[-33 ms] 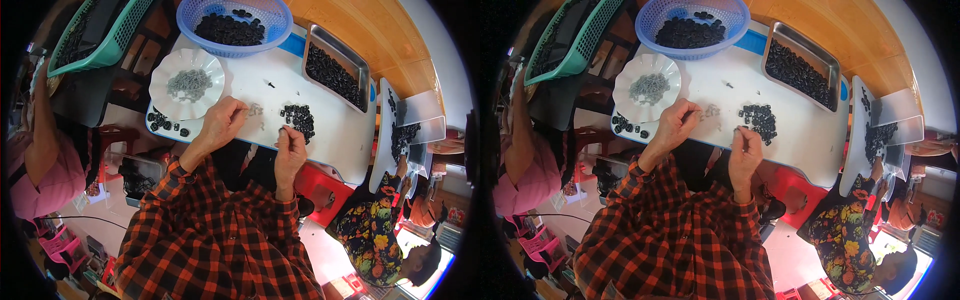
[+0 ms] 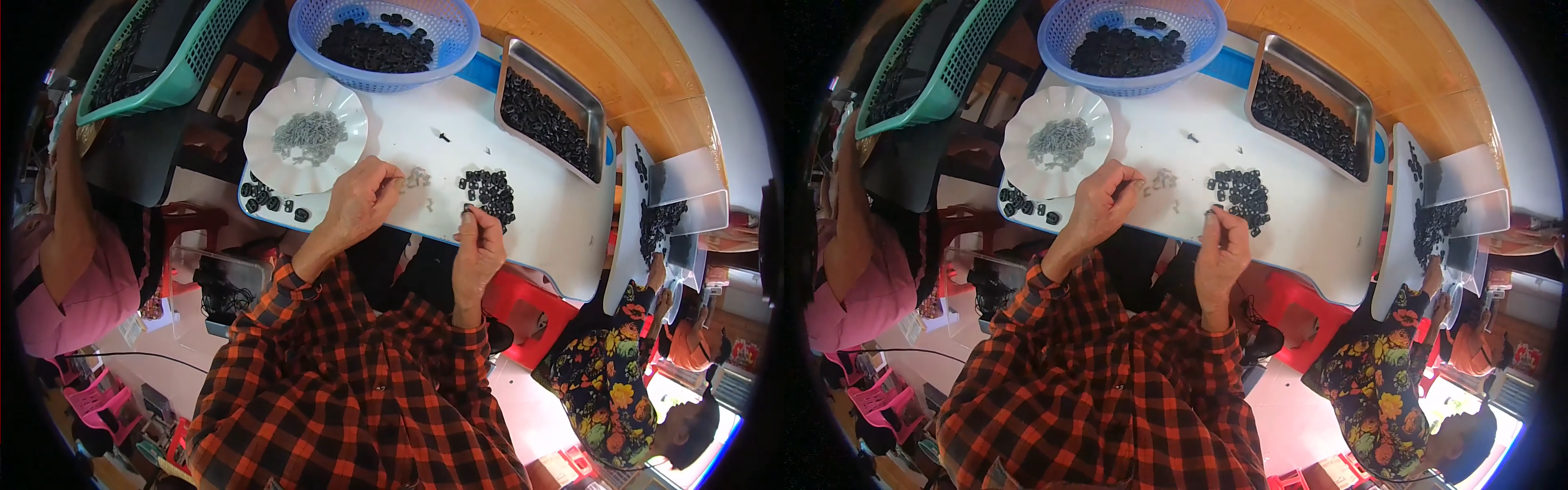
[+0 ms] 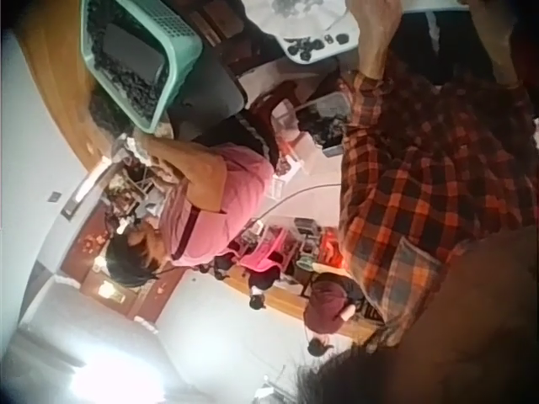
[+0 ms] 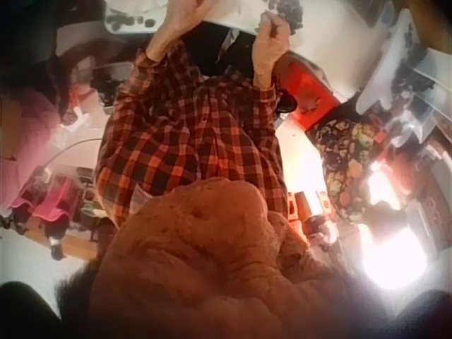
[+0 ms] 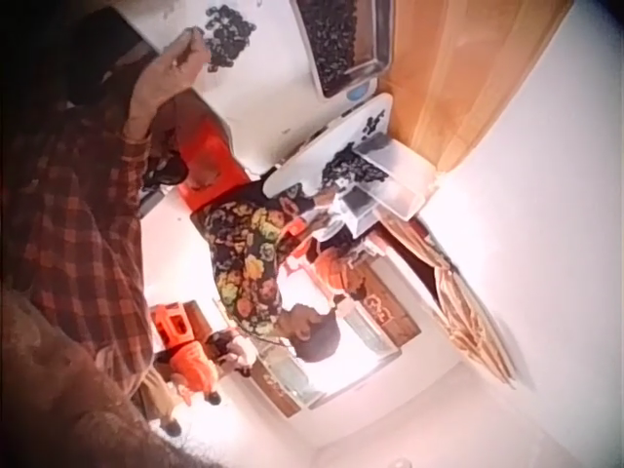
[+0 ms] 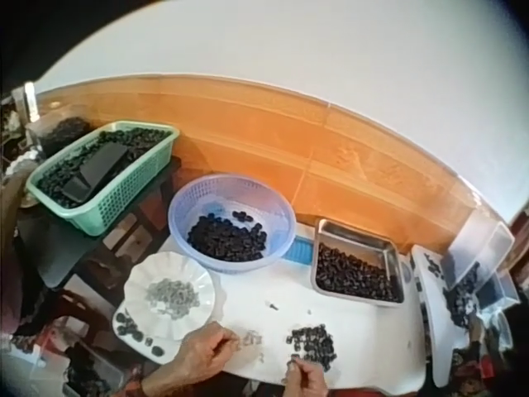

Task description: The person assembles plastic clips by inserting small pieces into the clip components by hand.

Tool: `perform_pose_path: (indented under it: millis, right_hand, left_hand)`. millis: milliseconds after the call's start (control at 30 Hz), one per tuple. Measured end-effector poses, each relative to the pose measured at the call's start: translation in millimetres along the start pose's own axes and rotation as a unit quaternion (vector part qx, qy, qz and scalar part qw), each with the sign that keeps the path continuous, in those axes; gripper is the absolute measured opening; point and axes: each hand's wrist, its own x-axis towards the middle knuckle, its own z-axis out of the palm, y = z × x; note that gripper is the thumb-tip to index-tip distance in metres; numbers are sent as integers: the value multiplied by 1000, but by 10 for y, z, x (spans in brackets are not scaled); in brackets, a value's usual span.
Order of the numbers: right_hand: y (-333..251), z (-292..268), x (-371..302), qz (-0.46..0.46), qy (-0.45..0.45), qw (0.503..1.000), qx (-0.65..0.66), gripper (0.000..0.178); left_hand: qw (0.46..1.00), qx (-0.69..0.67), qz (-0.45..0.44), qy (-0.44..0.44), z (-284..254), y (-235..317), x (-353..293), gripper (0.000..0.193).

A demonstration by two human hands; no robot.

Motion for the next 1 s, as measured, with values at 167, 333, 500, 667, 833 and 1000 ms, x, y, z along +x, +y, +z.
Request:
perform_pose_path:
  millis: [167,333,500,667,833,1000]
  right_hand:
    - [148,-280,-11,60,83,994,47,13]
    - [175,-332,-47,56,85,994,39,15]
    - [223,-336,-67,33,77,996,39,16]
    - [231,-314,-94,45,70,996,17,16]
    - [223,-283,-105,40,67,997,-7,15]
    - [251,-264,-99,22,68,997,-21,14]
  left_hand:
    - [996,59,63,37,-17,-35,-135,11]
    - [987,129,79,55,-37,-86,-234,10]
    - [976,198,87,37,-60,-29,-258,11]
    - [966,243,85,35,-76,-20,-300,14]
    - [967,230,95,46,-56,-12,-290,15]
    - [964,242,112,7,54,-63,-267,17]
